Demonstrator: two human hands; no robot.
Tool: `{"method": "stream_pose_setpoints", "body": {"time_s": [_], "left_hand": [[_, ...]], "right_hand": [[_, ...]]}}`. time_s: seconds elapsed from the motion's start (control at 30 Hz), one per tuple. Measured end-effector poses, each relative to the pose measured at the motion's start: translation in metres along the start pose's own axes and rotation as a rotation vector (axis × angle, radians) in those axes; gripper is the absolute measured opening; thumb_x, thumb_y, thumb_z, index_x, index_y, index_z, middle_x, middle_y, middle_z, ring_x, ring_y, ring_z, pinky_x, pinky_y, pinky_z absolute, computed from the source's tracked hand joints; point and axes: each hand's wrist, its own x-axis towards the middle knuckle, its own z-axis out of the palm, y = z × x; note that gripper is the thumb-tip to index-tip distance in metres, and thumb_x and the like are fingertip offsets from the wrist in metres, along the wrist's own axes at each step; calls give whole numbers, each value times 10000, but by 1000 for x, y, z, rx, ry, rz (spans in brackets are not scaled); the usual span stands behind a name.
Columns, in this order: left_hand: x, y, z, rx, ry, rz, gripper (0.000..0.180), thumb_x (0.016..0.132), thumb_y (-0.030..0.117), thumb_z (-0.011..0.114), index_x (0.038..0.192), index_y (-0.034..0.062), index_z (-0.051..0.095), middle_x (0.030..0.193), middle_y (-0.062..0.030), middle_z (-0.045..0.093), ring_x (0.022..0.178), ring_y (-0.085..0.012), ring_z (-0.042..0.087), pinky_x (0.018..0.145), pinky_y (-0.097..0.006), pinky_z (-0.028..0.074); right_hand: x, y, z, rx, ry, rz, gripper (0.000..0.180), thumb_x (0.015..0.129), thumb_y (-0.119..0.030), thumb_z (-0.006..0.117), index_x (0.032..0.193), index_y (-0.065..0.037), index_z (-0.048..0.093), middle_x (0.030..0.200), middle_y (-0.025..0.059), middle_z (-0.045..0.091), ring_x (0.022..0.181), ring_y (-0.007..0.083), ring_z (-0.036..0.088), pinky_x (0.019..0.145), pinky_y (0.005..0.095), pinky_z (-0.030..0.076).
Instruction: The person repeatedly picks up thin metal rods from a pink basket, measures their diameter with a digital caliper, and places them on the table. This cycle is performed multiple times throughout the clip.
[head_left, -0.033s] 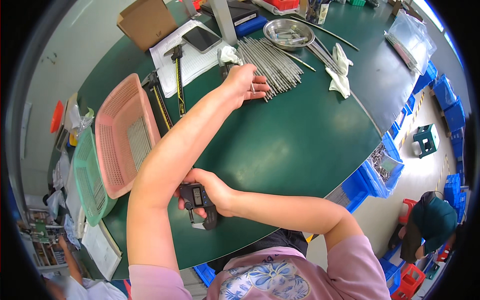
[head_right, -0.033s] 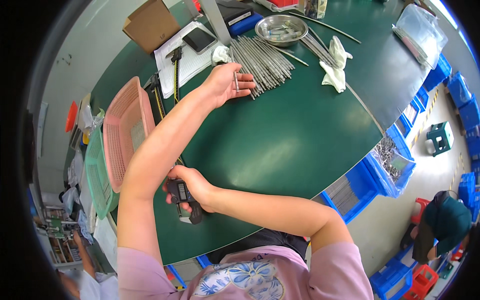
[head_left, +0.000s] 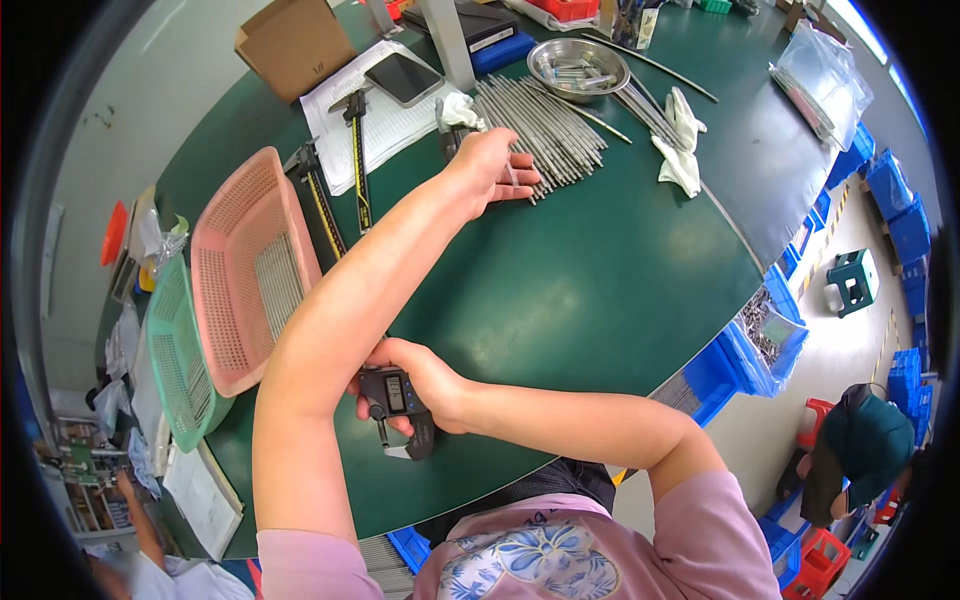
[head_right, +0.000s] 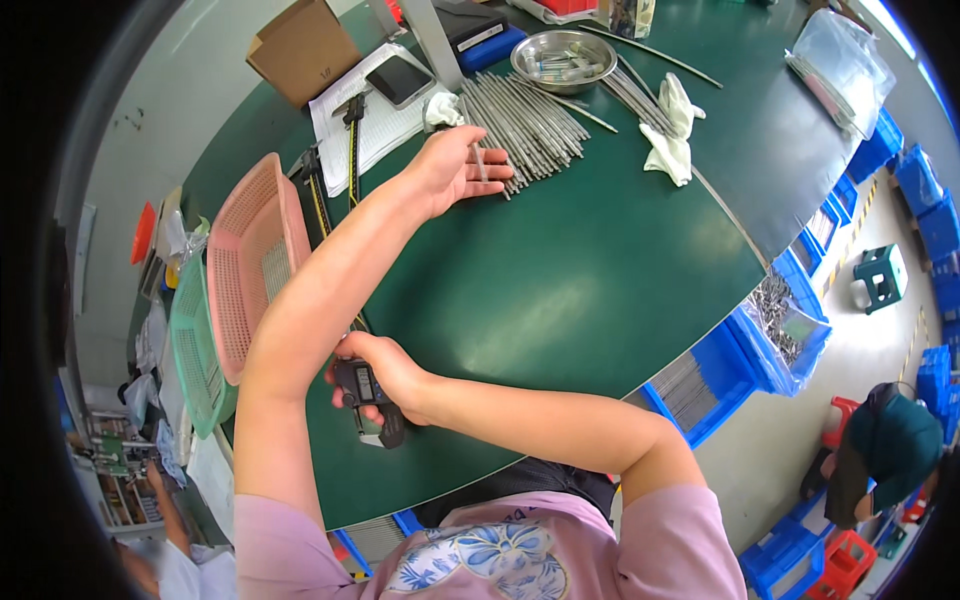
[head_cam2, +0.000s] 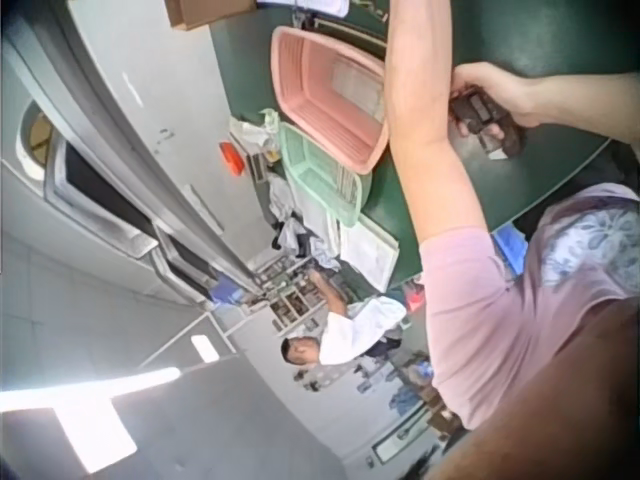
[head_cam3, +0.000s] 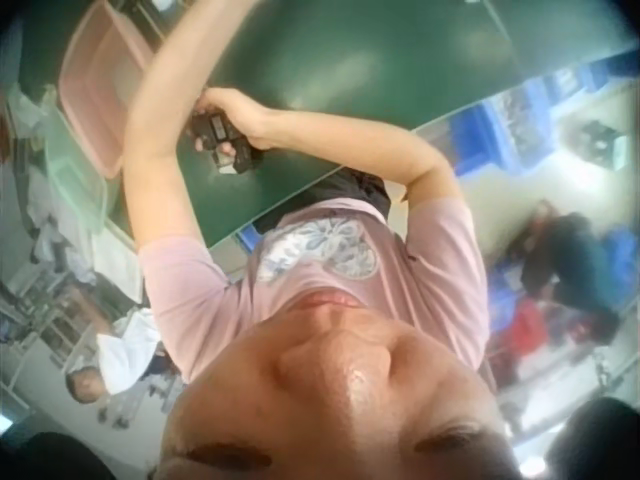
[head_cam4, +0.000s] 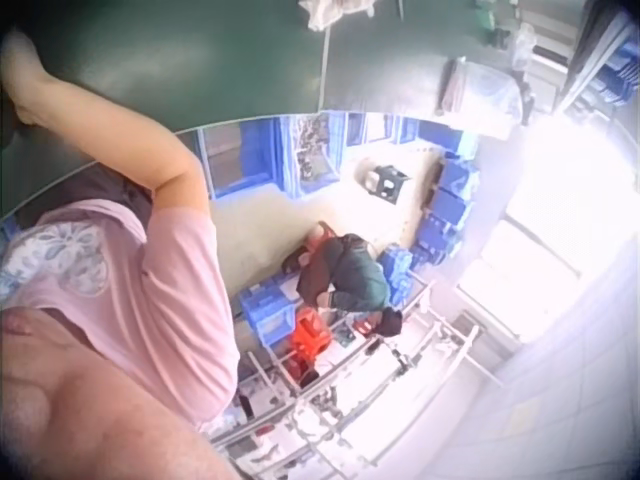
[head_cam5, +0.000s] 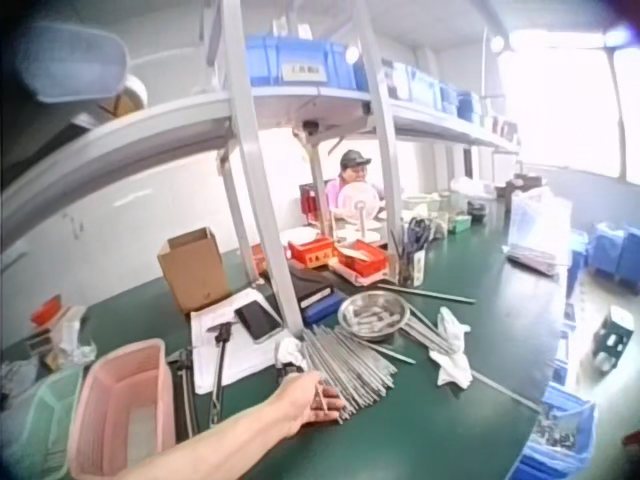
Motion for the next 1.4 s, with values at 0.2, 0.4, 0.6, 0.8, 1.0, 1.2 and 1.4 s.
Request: {"method": "stream_pose_setpoints", "body": {"time_s": [0.2,0.4,0.6,0.8,1.0,1.2,1.4], "left_hand": [[-35,11,-6,45,-5,50,474,847,245,424,1192,-54,297,1035,-165,491,904,-261,552,771,-380,475],[-77,16,-59,33,2,183,327,837,202,466,1080,-16,471,1023,-135,560,913,-215,566,758,-321,466],[-138,5,-143,252,318,501,205,843,180,475,990,46,527,906,-69,600,817,-117,580,710,-260,454],[-177,-48,-247,878,566,369,183,761,135,536,871,4,600,822,-102,621,782,-174,594,663,-294,460],[-189,-62,-246,1126,594,86,311,696,265,583,864,4,610,827,-152,623,794,-262,601,687,-338,459],[-163,-70,-273,818,496,-188,278,758,251,529,653,-4,564,528,-98,536,440,-201,515,395,-340,385],[-178,-57,-264,656,496,-228,260,795,232,539,629,37,493,484,-11,451,381,-115,432,330,-253,341]], "right_hand": [[-2,-1,1,-83,-39,32,359,790,-353,381,839,-29,525,657,104,581,370,121,433,348,226,349],[-1,-3,-1,-70,-24,32,396,781,-360,396,870,4,524,672,119,586,385,141,449,369,245,363],[-2,-5,-3,-62,1,45,412,766,-346,419,927,19,518,737,153,574,426,170,458,420,271,390],[0,2,4,-43,-43,-43,404,774,-330,413,971,8,514,795,157,564,501,192,492,499,289,426],[1,-1,3,36,21,-11,419,763,-338,408,987,3,506,827,165,550,535,217,498,532,338,431],[0,-5,-5,72,39,11,430,760,-343,431,999,7,505,832,172,564,529,234,519,525,336,456],[2,-4,-9,40,-5,30,424,769,-347,421,1009,-5,494,844,149,564,542,223,519,534,321,434]]}}
